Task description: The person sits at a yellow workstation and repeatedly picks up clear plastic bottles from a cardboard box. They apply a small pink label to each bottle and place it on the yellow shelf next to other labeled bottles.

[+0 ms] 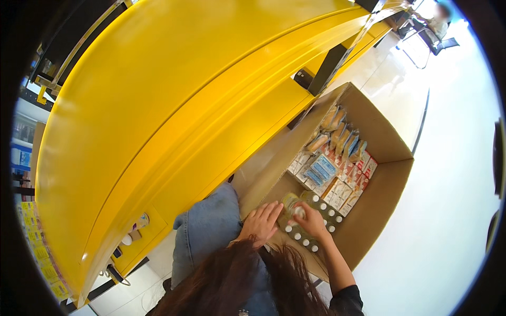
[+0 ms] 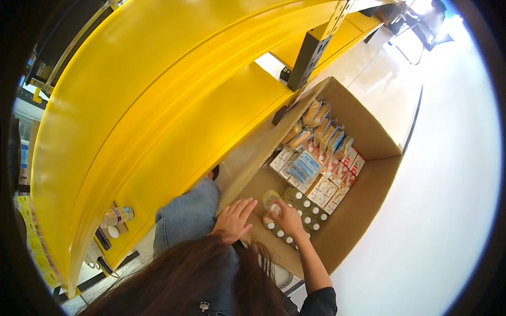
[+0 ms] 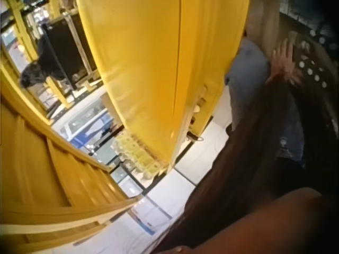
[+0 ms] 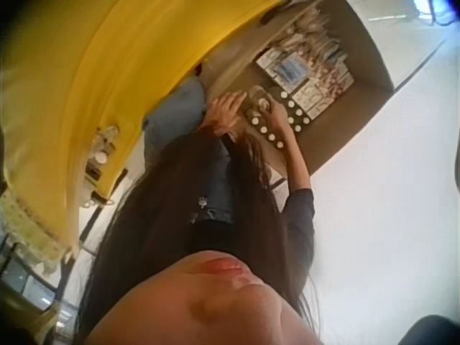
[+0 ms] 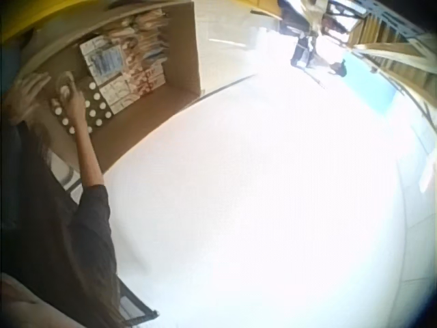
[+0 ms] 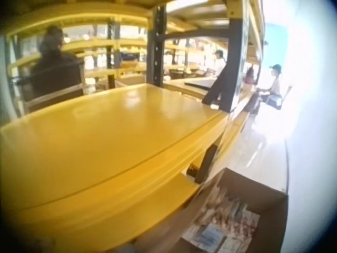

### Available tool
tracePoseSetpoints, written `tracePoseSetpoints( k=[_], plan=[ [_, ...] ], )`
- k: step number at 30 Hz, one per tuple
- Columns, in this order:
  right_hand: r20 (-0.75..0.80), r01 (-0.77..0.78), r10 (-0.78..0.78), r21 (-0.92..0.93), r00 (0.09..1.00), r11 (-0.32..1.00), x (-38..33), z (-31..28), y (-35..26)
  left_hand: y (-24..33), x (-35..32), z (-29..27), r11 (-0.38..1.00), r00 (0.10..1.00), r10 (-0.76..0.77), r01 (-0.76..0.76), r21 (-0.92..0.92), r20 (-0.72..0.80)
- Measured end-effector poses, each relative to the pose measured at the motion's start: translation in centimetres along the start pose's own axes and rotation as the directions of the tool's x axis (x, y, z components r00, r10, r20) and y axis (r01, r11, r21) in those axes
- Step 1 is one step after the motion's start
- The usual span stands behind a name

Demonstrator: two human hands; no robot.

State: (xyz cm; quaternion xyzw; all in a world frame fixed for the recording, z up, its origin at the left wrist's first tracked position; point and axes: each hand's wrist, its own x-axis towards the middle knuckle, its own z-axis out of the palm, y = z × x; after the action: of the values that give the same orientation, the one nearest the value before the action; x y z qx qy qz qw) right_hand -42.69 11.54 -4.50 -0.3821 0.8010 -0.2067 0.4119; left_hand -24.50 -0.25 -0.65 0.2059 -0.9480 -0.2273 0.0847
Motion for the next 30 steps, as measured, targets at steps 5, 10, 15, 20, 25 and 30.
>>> tracePoseSetpoints(
  k=[5, 10, 15, 20, 25, 30],
  plan=[
    [0.064, 0.245, -0.241, -0.052, 0.968, 0.968, -6.3, -5.0, -10.1, 1.7, -1.0, 0.6, 0.814, 0.999, -0.028, 0.041, -0.58, 0.031],
    [0.063, 0.447, -0.445, -0.018, 0.893, 0.895, -10.4, -7.3, -16.7, 3.7, -3.4, -4.3, 0.654, 0.978, -0.131, -0.04, -0.755, -0.165],
    [0.053, 0.55, -0.59, 0.304, 0.805, 0.778, -14.8, -9.0, -22.5, 3.0, -7.0, -10.0, 0.757, 0.94, -0.167, -0.07, -0.65, -0.296],
    [0.107, 0.682, -0.718, 0.242, 0.688, 0.69, -18.4, -8.1, -28.1, 2.8, -11.8, -14.8, 0.865, 0.898, -0.07, -0.162, -0.475, -0.434],
    [0.164, 0.769, -0.824, 0.299, 0.542, 0.565, -21.1, -6.7, -35.0, 4.0, -17.3, -21.8, 0.927, 0.82, -0.113, -0.117, -0.357, -0.561],
    [0.211, 0.666, -0.814, 0.485, 0.54, 0.567, -22.1, -5.2, -42.9, 3.2, -20.6, -27.2, 0.913, 0.668, -0.246, -0.084, -0.4, -0.702]
  ],
)
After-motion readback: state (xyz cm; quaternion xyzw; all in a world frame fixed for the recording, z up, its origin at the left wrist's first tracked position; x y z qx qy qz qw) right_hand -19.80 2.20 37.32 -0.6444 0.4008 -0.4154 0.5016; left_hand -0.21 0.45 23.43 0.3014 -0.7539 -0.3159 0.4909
